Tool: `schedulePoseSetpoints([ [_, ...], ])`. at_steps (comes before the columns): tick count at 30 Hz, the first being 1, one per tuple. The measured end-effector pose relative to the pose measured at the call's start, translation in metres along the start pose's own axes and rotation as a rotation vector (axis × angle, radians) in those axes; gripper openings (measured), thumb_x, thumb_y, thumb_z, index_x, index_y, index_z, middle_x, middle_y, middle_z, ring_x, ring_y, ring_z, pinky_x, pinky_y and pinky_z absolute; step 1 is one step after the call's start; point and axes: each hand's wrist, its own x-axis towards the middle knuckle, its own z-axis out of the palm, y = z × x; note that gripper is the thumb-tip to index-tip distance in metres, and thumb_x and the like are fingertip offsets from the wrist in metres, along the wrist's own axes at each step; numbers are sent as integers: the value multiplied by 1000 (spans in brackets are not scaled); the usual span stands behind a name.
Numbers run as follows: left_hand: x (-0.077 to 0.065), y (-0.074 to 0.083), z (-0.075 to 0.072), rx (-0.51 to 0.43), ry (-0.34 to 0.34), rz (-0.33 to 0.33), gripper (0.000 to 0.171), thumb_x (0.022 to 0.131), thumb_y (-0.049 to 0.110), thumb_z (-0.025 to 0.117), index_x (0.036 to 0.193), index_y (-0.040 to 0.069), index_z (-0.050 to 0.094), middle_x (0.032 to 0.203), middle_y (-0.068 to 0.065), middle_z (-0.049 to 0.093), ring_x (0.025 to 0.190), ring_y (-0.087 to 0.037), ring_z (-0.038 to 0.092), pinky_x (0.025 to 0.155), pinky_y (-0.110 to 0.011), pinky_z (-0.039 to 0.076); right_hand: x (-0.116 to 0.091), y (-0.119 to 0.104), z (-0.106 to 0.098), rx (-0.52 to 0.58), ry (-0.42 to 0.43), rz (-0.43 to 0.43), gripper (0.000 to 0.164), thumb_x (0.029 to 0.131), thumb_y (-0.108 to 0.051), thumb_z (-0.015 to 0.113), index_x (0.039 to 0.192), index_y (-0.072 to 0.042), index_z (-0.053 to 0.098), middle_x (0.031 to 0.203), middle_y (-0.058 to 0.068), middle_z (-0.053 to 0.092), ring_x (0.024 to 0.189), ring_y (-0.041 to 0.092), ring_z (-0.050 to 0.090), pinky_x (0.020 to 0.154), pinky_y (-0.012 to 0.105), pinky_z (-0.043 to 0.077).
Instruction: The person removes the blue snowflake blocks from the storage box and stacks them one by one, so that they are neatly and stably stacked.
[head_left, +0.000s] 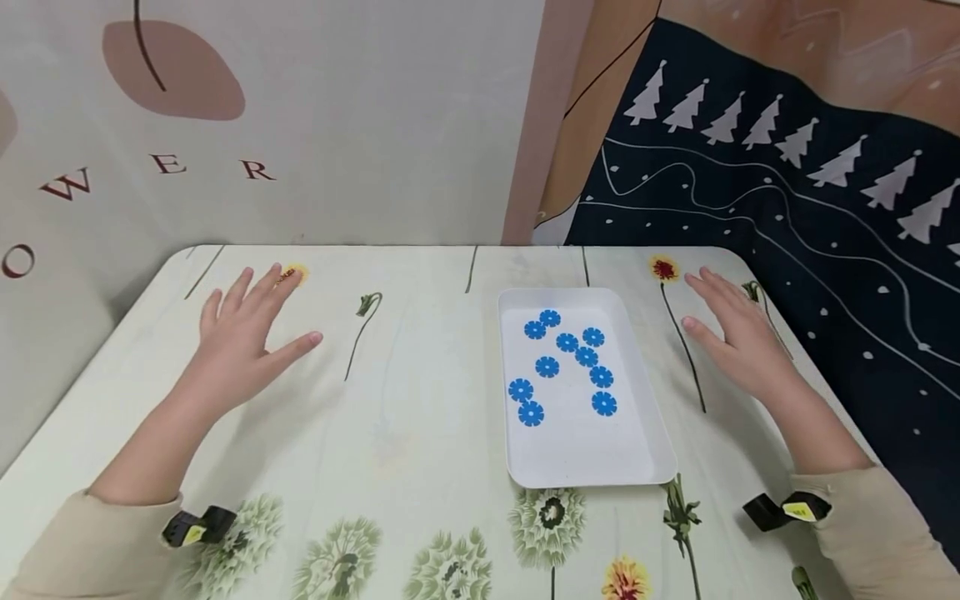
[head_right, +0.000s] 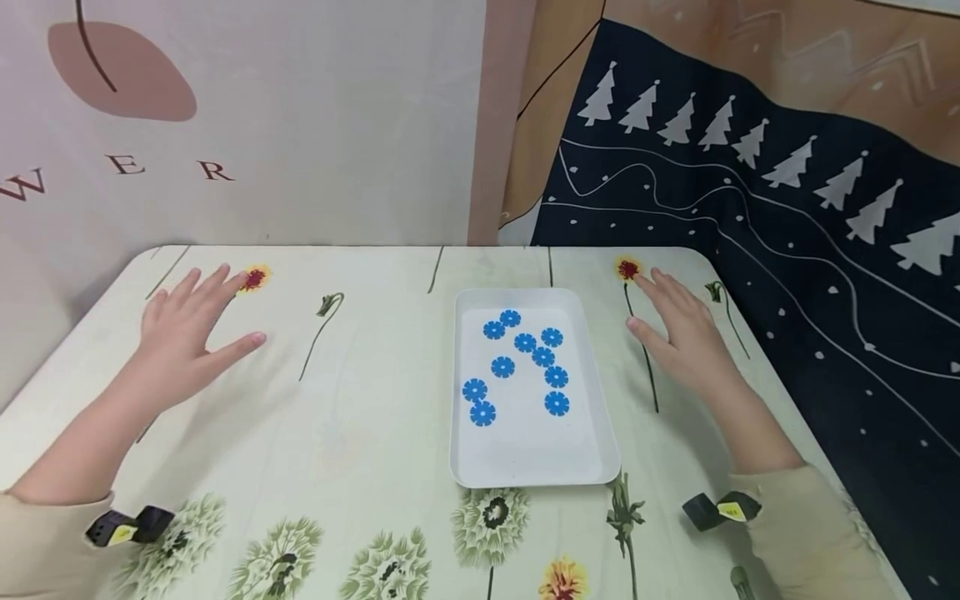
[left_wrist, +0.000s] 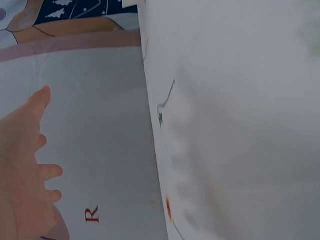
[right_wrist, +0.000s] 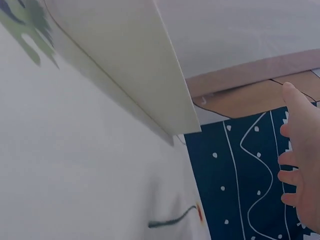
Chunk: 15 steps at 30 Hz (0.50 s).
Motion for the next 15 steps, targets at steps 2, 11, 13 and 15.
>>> schedulePoseSetpoints([
  [2,2,8,4,-22,24,30,79,90,41,65,153,15,24,155,-18,20,143,-35,1,106,-60,-8,-1,-1,3,57,11,-7,55,100,-25,51,149,-8,33,154,20,21,140,42,15,105,66,9],
  [11,7,41,26,-127,86,158,76,86,37,70,149,13,34,151,-15,31,142,-35,13,108,-59,3,-6,-6,22,216,10,49,52,100,-20,51,149,-13,34,154,15,25,140,39,19,104,65,16],
  [13,8,48,30,-162,83,176,75,86,35,71,148,12,36,151,-14,32,142,-34,15,108,-59,4,-7,-6,26,241,4,53,52,100,-18,51,149,-14,35,153,16,27,140,38,21,104,64,17],
  [15,9,55,35,-196,77,190,75,85,33,73,147,10,38,150,-13,34,141,-33,16,107,-60,7,-8,-6,31,258,-5,53,52,100,-17,51,149,-14,35,152,17,28,139,38,21,104,63,18],
])
